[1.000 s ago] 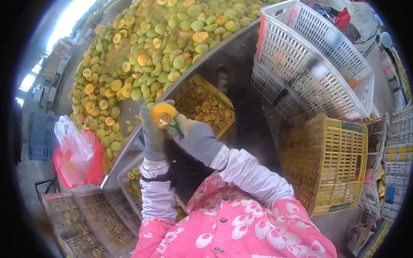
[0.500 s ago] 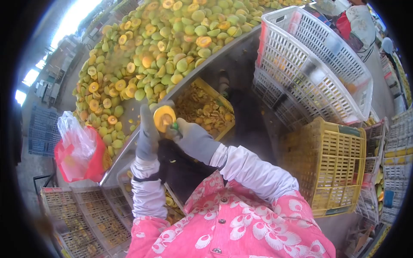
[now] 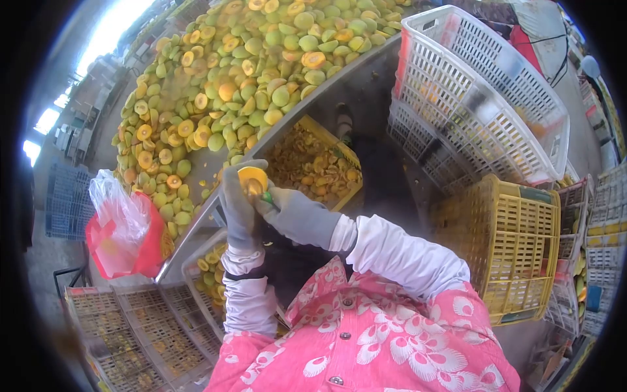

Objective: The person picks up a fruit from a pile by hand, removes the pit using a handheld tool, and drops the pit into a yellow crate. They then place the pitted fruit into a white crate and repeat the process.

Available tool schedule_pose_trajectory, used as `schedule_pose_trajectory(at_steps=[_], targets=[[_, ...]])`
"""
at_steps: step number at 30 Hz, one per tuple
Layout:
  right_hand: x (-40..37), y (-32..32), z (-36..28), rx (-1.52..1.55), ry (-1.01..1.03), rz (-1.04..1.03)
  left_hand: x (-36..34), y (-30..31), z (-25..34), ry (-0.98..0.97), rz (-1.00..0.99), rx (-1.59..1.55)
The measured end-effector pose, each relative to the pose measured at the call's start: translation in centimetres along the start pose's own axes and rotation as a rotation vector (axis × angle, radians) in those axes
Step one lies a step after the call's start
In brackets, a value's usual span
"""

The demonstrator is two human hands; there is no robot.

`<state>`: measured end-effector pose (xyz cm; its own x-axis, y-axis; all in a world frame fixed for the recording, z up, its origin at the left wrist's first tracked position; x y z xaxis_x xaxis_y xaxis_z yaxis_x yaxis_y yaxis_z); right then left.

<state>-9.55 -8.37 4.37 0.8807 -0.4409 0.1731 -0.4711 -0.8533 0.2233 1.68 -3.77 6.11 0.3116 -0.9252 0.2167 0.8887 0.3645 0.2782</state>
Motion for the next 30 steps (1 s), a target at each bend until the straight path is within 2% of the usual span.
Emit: schedule_pose_trajectory(at_steps=[2, 4, 6, 8, 10, 13, 14, 15, 18, 19, 21, 22, 24, 25, 26, 27, 28, 30], targets=[[-0.7, -1.6, 0.6, 0.471, -0.605, -0.456, -0.1, 0.0, 0.2, -0.017, 0.06, -0.033], [-0.6, -2.4, 0.7, 0.556, -0.591, -0.429, -0.4, -0.4, 0.5, -0.032, 0.11, -0.054], [-0.7, -3.3, 1.0, 0.632, -0.567, -0.397, -0.5, -0.4, 1.4, -0.192, 0.267, -0.185], [-0.7, -2.8, 0.4, 0.485, -0.276, -0.182, -0.6, -0.5, 1.6, -0.267, 0.246, -0.203], [-1.1, -2.9, -0.1, 0.534, -0.322, -0.216, -1.1, -1.2, 2.4, -0.218, 0.255, -0.248], [-0.8, -2.2, -1.1, 0.578, -0.224, -0.145, -1.1, -1.2, 3.0, -0.208, 0.231, -0.261], [-1.1, -2.2, -1.4, 0.603, -0.302, -0.22, -1.2, -1.2, 3.5, -0.199, 0.254, -0.232], [-1.3, -2.3, -1.6, 0.627, -0.382, -0.296, -1.2, -1.2, 3.4, -0.204, 0.249, -0.23], [-1.2, -2.2, -1.7, 0.602, -0.32, -0.265, -1.5, -0.9, 3.0, -0.258, 0.232, -0.247], [-1.3, -2.4, -1.3, 0.602, -0.319, -0.266, -1.4, -0.8, 3.4, -0.286, 0.211, -0.14], [-1.1, -1.5, -0.6, 0.283, -0.086, -0.107, -1.4, -0.7, 3.8, -0.316, 0.183, -0.029], [-1.1, -1.7, 0.6, 0.283, -0.083, -0.099, -1.2, -0.7, 3.5, -0.277, 0.148, -0.02], [-1.1, -1.2, 1.6, -0.047, 0.002, -0.031, -0.7, -0.3, 3.9, -0.243, 0.111, -0.016], [-1.3, -0.9, 1.5, -0.048, -0.001, -0.032, -0.2, -0.4, 4.1, -0.126, -0.011, -0.08], [-1.2, -0.9, 2.3, 0.061, -0.13, -0.113, 0.0, -0.8, 4.0, -0.007, -0.129, -0.142], [-1.2, -1.1, 2.7, 0.169, -0.257, -0.195, 0.3, -1.1, 3.6, 0.092, -0.144, -0.146], [-1.2, -0.5, 1.3, 0.169, -0.258, -0.2, 0.3, -1.0, 3.0, 0.093, -0.14, -0.147], [-1.9, -0.4, 0.4, 0.33, -0.561, -0.33, 0.3, -1.4, 0.2, 0.329, -0.16, -0.604]])
Point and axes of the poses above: each hand's wrist, its own x-axis towards the middle knuckle, its own y-axis out of the back of the hand, z = x × y, the point moved 6 cm from there along x, towards the middle knuckle, and after that the axes turned 15 degrees about -z, right-handed, at the moved point
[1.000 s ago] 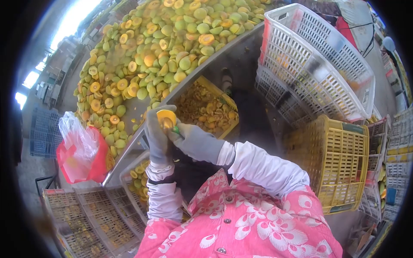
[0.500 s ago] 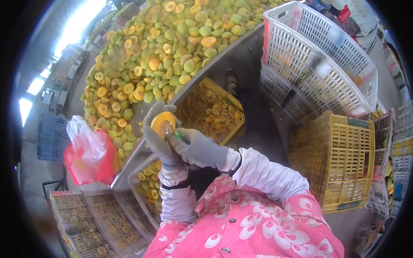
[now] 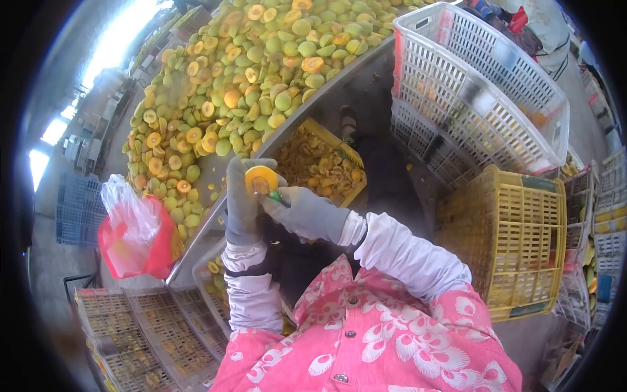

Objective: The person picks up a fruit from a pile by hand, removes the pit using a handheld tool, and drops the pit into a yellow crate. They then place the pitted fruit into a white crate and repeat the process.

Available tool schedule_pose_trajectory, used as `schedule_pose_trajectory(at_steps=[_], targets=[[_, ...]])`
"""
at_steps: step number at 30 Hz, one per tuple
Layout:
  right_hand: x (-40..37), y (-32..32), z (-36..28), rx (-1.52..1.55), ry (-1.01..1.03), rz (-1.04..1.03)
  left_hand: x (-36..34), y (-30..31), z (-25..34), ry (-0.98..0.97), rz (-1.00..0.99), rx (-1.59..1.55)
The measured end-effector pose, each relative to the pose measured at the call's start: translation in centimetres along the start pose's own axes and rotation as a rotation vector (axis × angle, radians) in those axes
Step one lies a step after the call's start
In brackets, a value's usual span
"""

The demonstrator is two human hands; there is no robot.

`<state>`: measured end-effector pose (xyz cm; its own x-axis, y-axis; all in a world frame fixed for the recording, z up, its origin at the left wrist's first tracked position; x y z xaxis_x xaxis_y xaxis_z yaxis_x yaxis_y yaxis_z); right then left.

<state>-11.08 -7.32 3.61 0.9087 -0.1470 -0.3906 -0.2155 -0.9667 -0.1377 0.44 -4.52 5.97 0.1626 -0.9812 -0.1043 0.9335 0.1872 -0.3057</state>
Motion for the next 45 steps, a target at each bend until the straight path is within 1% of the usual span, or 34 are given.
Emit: schedule_pose_trajectory(at_steps=[1, 3, 4, 6, 7, 8, 10, 11, 12, 13, 14, 15, 17, 18, 20, 22, 23, 24, 25, 26, 28, 29, 30, 31, 32, 34, 35, 36, 37, 38, 39, 41, 43, 45], targets=[[0.4, 0.2, 0.5, 0.002, -0.003, 0.002, 0.1, -0.6, -0.6, 0.003, -0.002, -0.002], [1.2, 0.3, 1.1, 0.133, 0.101, -0.019, -0.5, -1.2, -0.1, -0.347, 0.211, -0.036], [1.0, 0.4, 0.9, 0.132, 0.1, -0.019, -0.4, -1.2, -0.1, -0.348, 0.211, -0.037], [0.4, 0.0, 0.7, 0.037, 0.054, -0.022, -0.7, -1.7, 0.5, -0.364, 0.211, 0.334], [0.3, -0.1, 0.8, 0.038, 0.045, -0.028, -0.3, -0.7, -0.5, -0.293, 0.184, 0.164], [0.2, -0.1, 1.0, 0.018, 0.01, -0.052, -0.3, -0.2, -0.2, -0.293, 0.189, 0.158], [-0.1, -0.1, 1.1, -0.001, -0.025, -0.068, 0.4, -0.3, -1.1, -0.021, 0.054, 0.129], [-0.3, -0.2, 1.2, 0.03, -0.033, -0.081, 0.6, -0.6, -1.1, -0.004, 0.102, 0.125], [-0.4, -0.1, 1.2, 0.059, -0.038, -0.093, 0.8, -0.6, -0.7, -0.011, 0.098, 0.122], [-0.2, 0.2, 1.9, 0.057, -0.037, -0.088, 0.8, -0.5, -0.6, 0.046, 0.07, 0.179], [0.3, -1.1, 2.9, 0.363, 0.046, -0.363, 0.7, -0.4, -0.9, 0.111, 0.042, 0.237], [-0.1, -2.5, 2.4, 0.671, 0.134, -0.637, 0.8, -0.6, -1.1, 0.117, 0.037, 0.236], [-0.1, -2.9, 2.6, 0.729, 0.167, -0.646, 1.1, -1.5, 0.0, -0.113, -0.031, 0.457], [-0.1, -3.1, 2.3, 0.783, 0.203, -0.66, 1.0, -1.5, -0.2, -0.111, -0.021, 0.455], [0.6, -3.1, 2.7, 0.783, 0.203, -0.677, 1.3, -1.2, -1.8, -0.048, -0.071, 0.148], [1.1, -2.9, 3.6, 0.866, 0.106, -0.726, 1.9, -0.3, -3.5, 0.005, -0.049, 0.153], [1.4, -2.8, 4.2, 0.975, 0.116, -0.793, 2.0, 0.3, -4.5, 0.033, -0.02, 0.122], [1.9, -2.4, 4.6, 0.976, 0.106, -0.791, 1.9, 0.5, -5.0, 0.054, 0.013, 0.086], [2.2, -2.0, 4.6, 0.959, 0.125, -0.851, 1.9, 0.2, -5.8, 0.106, -0.009, -0.061], [2.4, -1.8, 4.6, 0.943, 0.145, -0.914, 1.9, 0.6, -6.4, 0.102, -0.001, -0.066], [2.9, -1.4, 4.7, 0.906, 0.14, -0.868, 2.4, 2.8, -9.1, 0.081, 0.128, -0.386], [3.4, -0.8, 5.1, 0.893, 0.136, -0.71, 3.0, 4.3, -9.8, -0.048, 0.245, -0.278], [3.7, -0.1, 5.6, 0.881, 0.129, -0.55, 2.9, 4.5, -9.7, -0.047, 0.245, -0.279], [4.1, 0.8, 6.3, 0.868, 0.05, -0.378, 2.5, 5.3, -9.7, -0.034, 0.342, -0.266], [4.5, 0.9, 6.4, 0.863, 0.042, -0.38, 2.0, 6.1, -9.7, -0.024, 0.442, -0.254], [4.7, 4.3, 6.7, 0.094, 0.033, 0.259, 1.1, 6.1, -8.8, -0.027, 0.409, -0.2], [4.8, 4.3, 6.5, -0.061, 0.052, 0.217, 0.8, 6.0, -8.3, -0.059, 0.418, -0.093], [5.1, 4.1, 6.5, -0.061, 0.05, 0.213, 0.7, 6.0, -7.8, -0.093, 0.423, 0.014], [5.1, 4.2, 5.7, -0.288, 0.094, 0.3, 0.8, 6.5, -8.4, -0.09, 0.426, 0.011], [5.0, 4.2, 4.9, -0.517, 0.138, 0.386, 1.1, 7.3, -9.1, -0.111, 0.439, 0.127], [5.2, 4.1, 5.2, -0.519, 0.133, 0.383, 1.3, 7.4, -8.9, -0.131, 0.45, 0.242], [5.6, 3.8, 5.0, -0.658, 0.169, 0.406, 1.3, 7.3, -9.5, -0.175, 0.506, 0.238], [5.8, 4.1, 5.7, -0.67, 0.133, 0.432, 0.4, 6.3, -8.2, -0.221, 0.568, 0.235], [5.7, 4.6, 6.0, -0.68, 0.098, 0.465, -0.9, 5.5, -7.6, 0.038, 0.642, 0.055]])
Point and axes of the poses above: each hand's wrist, its own x-axis towards the middle knuckle, its own y-axis out of the back of the hand, z = x × y, the point moved 6 cm from there along x, towards the middle knuckle, and after that the axes turned 15 degrees about -z, right-handed, at the moved point
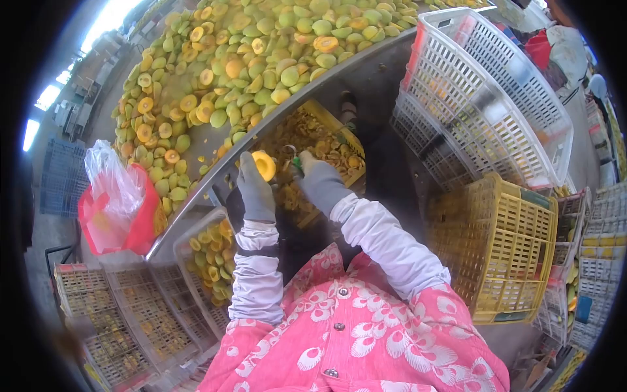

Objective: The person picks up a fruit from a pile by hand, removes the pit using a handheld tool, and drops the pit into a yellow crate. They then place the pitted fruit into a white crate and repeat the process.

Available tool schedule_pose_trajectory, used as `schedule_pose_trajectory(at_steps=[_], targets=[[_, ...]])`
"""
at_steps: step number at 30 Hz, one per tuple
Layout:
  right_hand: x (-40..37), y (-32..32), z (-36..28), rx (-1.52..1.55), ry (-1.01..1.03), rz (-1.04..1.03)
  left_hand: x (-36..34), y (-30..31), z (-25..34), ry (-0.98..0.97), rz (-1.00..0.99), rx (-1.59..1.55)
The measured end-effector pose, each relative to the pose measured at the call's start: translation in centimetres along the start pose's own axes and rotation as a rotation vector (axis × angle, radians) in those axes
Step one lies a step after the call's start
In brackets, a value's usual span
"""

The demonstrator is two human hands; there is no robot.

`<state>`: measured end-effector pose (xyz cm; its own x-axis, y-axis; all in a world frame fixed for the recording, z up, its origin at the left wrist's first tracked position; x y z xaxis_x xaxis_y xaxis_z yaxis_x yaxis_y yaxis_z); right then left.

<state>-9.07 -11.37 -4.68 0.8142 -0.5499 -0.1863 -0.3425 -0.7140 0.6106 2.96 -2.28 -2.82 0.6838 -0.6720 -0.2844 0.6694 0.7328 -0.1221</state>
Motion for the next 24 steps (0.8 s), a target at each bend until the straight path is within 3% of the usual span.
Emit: schedule_pose_trajectory(at_steps=[1, 3, 5, 7, 9, 10, 12, 15, 16, 17, 18, 19, 20, 21, 23, 24], targets=[[-0.1, 0.4, 0.2, 0.001, -0.033, 0.021, 0.6, 0.6, -1.3, 0.0, 0.002, -0.002], [-0.2, 0.4, 0.2, 0.005, -0.069, 0.043, 1.5, 1.5, -1.3, -0.389, -0.043, 0.221], [0.0, -0.2, -1.4, -0.095, 0.075, 0.052, 1.9, 1.8, -2.0, -0.359, -0.109, 0.239], [0.3, -0.5, -1.7, -0.128, 0.06, 0.051, 1.5, 1.3, -1.4, -0.334, -0.166, 0.254], [0.5, -1.1, -2.0, -0.163, 0.055, 0.039, 0.1, 0.3, -0.1, -0.487, -0.144, 0.623], [0.5, -1.3, -1.9, -0.195, -0.002, 0.028, 0.3, 0.4, -0.5, -0.482, -0.131, 0.621], [0.6, -1.8, -1.7, -0.236, -0.047, 0.004, 2.2, 1.3, -4.4, -0.06, -0.081, -0.22], [1.1, -2.1, -1.0, -0.358, -0.166, 0.0, 1.7, 1.0, -4.2, -0.124, -0.059, 0.005], [2.2, -2.2, 1.0, -0.342, -0.224, -0.019, 0.5, 0.8, -3.5, -0.278, -0.023, 0.129], [2.6, -2.0, 2.7, -0.384, -0.152, 0.012, -1.0, 0.2, -2.9, -0.416, 0.012, 0.263], [4.2, -3.0, 7.2, -0.312, -0.229, -0.021, -1.5, 0.1, -4.5, -0.255, 0.033, 0.178], [4.0, -3.2, 8.9, 0.177, -0.44, -0.058, -1.5, 0.5, -5.1, -0.115, 0.052, 0.084], [4.5, -3.5, 10.5, -0.323, -0.391, -0.057, -3.1, 1.2, -4.3, 0.024, 0.003, -0.052], [3.8, -3.8, 10.9, -0.332, -0.375, -0.092, -4.1, 3.4, -5.1, 0.035, 0.039, -0.06], [3.2, -3.6, 10.2, -0.342, -0.244, -0.078, -5.7, 9.7, -4.9, -0.322, 0.17, -0.271], [3.6, -3.6, 10.4, -0.342, -0.229, -0.086, -6.7, 13.4, -5.6, -0.169, 0.265, -0.159]])
Point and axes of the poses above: each hand's wrist, its own x-axis towards the middle knuckle, its own y-axis out of the back of the hand, z = x × y, the point moved 6 cm from there along x, towards the middle knuckle, and after that the axes turned 15 degrees about -z, right-handed, at the moved point
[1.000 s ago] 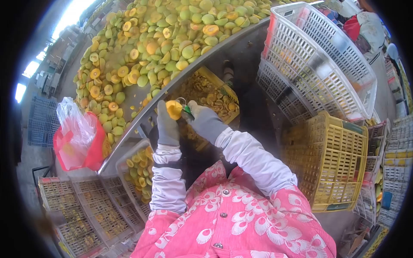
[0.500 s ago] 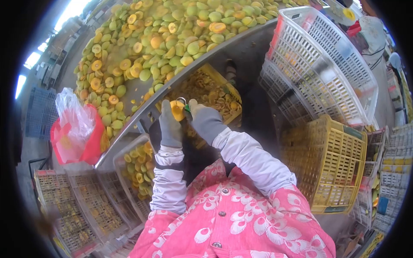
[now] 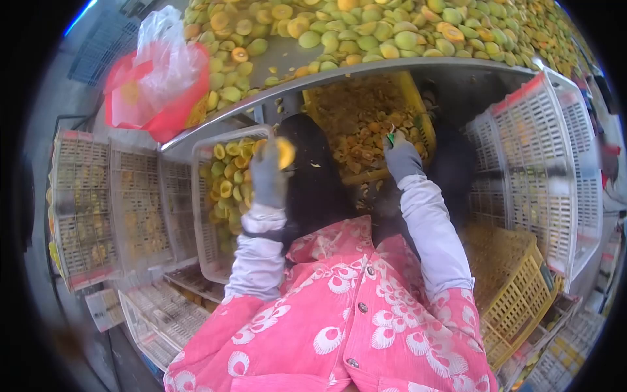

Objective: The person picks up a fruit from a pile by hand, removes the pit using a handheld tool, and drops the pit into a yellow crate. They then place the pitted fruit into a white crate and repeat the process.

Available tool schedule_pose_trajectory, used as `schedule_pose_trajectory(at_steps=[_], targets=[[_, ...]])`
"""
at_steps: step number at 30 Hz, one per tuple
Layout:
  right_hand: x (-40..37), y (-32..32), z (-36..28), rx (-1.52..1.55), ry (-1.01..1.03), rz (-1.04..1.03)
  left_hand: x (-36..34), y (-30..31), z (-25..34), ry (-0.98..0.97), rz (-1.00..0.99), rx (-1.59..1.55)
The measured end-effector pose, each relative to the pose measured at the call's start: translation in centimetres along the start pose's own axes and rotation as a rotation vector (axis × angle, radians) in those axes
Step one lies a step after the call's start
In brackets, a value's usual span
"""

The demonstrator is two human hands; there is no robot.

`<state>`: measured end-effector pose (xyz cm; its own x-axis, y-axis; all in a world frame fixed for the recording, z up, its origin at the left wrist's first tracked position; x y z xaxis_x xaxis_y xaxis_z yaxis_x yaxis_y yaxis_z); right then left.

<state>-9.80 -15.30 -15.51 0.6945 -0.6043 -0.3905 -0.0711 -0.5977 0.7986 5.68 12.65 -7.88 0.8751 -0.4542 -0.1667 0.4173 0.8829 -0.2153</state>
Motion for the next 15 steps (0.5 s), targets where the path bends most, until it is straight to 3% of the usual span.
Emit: schedule_pose_trajectory(at_steps=[1, 3, 5, 6, 7, 8, 9, 12, 15], targets=[[0.4, -0.3, 0.3, 0.037, 0.012, 0.005, -0.6, 4.7, 0.0, 0.135, 0.096, 0.136], [0.3, -1.2, 0.5, 0.078, 0.03, -0.008, -1.3, 14.7, -2.0, 0.124, -0.007, 0.855], [0.4, -1.4, 0.2, 0.152, 0.061, -0.033, -5.4, 22.2, -4.9, 0.353, 0.156, 0.804], [0.9, -2.6, 1.0, 0.23, -0.03, -0.174, -7.3, 23.9, -4.7, 0.389, 0.13, 0.834], [0.9, -3.3, 1.3, 0.237, -0.041, -0.16, -8.9, 25.1, -4.9, 0.422, 0.094, 0.862], [0.8, -3.8, 1.1, 0.203, 0.018, -0.137, -9.8, 26.1, -5.6, 0.428, 0.168, 0.632], [0.9, -3.7, 0.7, 0.17, 0.075, -0.093, -9.2, 26.4, -6.3, 0.421, 0.222, 0.398], [0.9, -3.6, 0.4, 0.252, 0.069, -0.041, -1.9, 21.6, -3.2, 0.388, 0.151, 0.391], [-0.2, -2.1, -0.5, 0.5, -0.064, -0.175, 6.0, 7.0, 6.3, -0.141, -0.19, 0.635]])
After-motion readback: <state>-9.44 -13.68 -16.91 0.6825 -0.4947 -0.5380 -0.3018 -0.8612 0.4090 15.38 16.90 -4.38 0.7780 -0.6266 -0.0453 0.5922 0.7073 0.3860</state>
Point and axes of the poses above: each hand's wrist, its own x-axis towards the middle knuckle, its own y-axis out of the back of the hand, z = x × y, the point moved 6 cm from there along x, towards the middle knuckle, and after that the axes turned 15 degrees about -z, right-handed, at the moved point
